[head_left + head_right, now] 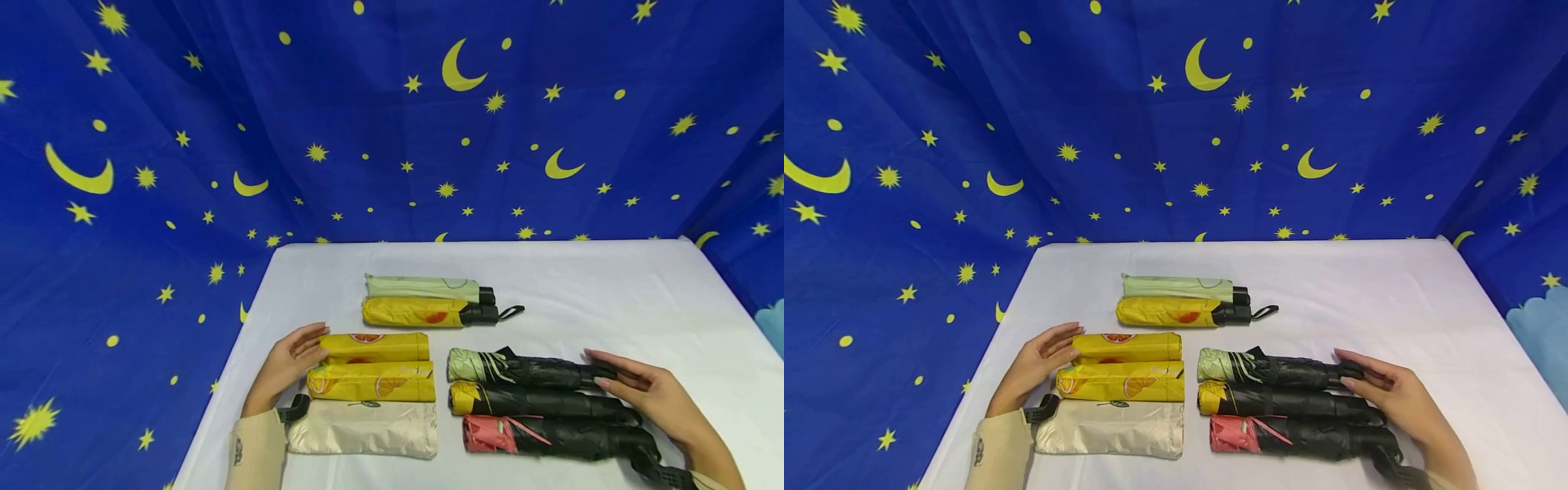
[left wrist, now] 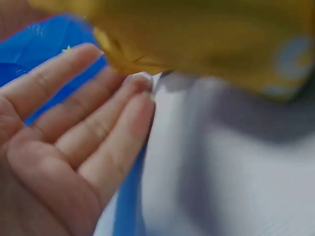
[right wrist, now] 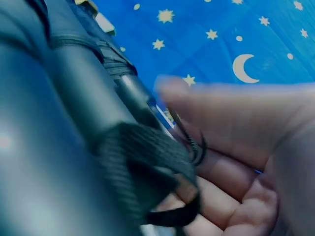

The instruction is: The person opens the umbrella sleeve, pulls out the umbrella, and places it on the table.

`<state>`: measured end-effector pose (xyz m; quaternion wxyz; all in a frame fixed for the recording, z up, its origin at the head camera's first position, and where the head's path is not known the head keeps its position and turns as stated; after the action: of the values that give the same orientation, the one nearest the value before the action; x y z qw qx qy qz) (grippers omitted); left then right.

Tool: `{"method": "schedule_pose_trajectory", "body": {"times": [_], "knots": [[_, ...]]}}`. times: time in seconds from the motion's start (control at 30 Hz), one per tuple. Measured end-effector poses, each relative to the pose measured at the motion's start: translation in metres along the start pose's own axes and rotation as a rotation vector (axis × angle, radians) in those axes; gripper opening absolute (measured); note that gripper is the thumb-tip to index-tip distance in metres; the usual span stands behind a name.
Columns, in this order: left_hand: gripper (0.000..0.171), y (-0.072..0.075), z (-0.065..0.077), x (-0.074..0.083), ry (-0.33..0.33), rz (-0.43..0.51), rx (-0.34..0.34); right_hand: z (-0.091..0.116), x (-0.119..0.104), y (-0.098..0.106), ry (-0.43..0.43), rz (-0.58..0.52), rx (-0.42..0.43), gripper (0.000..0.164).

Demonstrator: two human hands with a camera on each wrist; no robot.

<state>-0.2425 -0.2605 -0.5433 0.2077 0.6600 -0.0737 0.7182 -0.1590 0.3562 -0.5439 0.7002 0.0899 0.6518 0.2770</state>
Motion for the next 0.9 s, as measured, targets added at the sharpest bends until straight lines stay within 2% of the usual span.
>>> {"method": "schedule_pose_trajectory", "body": {"times": [0.1,0.2,0.3,0.37,0.47,0.57,0.67,0.77,0.9], "knots": [[0.058,0.005,0.002,0.009,0.034,-0.1,0.057,0.001,-0.011,0.008,-0.048,0.036,0.035,0.055],[0.055,0.007,0.005,0.026,0.055,-0.268,0.16,-0.003,-0.03,0.018,-0.083,0.062,0.134,0.055],[0.051,0.001,0.004,0.05,0.016,-0.401,0.238,-0.012,-0.058,0.021,-0.067,0.082,0.22,0.054],[0.049,-0.008,-0.002,0.066,-0.029,-0.432,0.248,-0.022,-0.079,0.016,-0.033,0.105,0.243,0.051],[0.048,-0.024,-0.019,0.08,-0.078,-0.403,0.21,-0.044,-0.109,-0.002,0.05,0.146,0.22,0.045],[0.048,-0.038,-0.038,0.079,-0.066,-0.34,0.168,-0.07,-0.126,-0.028,0.088,0.153,0.17,0.044],[0.049,-0.049,-0.053,0.072,-0.013,-0.309,0.164,-0.093,-0.128,-0.053,0.065,0.137,0.142,0.047],[0.054,-0.059,-0.062,0.065,0.038,-0.318,0.173,-0.108,-0.121,-0.071,0.015,0.16,0.149,0.049],[0.062,-0.069,-0.07,0.06,0.091,-0.374,0.158,-0.115,-0.112,-0.086,-0.015,0.239,0.134,0.048]]}}
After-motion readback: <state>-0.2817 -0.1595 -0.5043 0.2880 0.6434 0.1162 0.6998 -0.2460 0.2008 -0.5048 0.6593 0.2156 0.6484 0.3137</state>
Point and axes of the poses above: each hand's wrist, its own z-axis away from the middle knuckle, its own y-axis out of the back of the hand, x = y × z, the point moved 3 cm from there along -z, towards the middle knuckle, and after that the axes turned 8 degrees about -x, right-handed, at the moved point
